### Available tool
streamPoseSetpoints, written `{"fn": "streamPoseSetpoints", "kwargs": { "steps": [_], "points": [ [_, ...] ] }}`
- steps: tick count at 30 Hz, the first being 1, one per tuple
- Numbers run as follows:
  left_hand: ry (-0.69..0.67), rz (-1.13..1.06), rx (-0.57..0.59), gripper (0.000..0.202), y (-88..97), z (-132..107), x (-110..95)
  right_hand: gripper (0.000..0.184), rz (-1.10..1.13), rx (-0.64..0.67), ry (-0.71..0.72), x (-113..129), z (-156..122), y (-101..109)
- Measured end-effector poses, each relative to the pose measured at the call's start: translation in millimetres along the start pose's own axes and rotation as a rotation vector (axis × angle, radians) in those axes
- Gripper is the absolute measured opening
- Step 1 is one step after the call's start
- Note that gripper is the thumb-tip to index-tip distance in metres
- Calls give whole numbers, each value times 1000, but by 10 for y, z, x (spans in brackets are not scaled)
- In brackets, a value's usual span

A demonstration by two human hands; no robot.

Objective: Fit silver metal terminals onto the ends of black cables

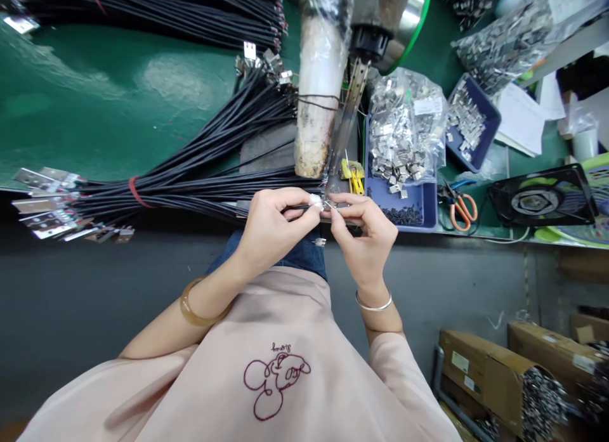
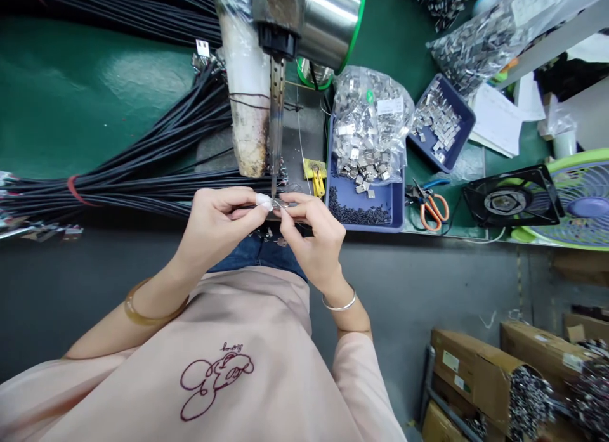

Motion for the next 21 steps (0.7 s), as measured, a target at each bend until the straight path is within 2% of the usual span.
{"fn": "streamPoseSetpoints", "kwargs": {
  "steps": [7, 15, 21],
  "points": [
    [61, -63, -39, 12, -5, 21, 39, 11, -27, -19, 65, 53, 18, 2],
    [42, -29, -81, 14, 22, 51, 0, 14, -43, -36, 128, 101, 63, 24],
    [49, -21, 18, 15, -24, 49, 45, 13, -20, 7, 98, 71, 10, 29]
  ]
}}
Point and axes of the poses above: each hand's wrist, its own z-axis towards the middle knuckle, its own y-axis out of the back of the hand, x = y × z, the point moved 6 cm from there along z, towards the middle knuckle, and after that the axes turned 1 degree about x, right-handed, at the moved point
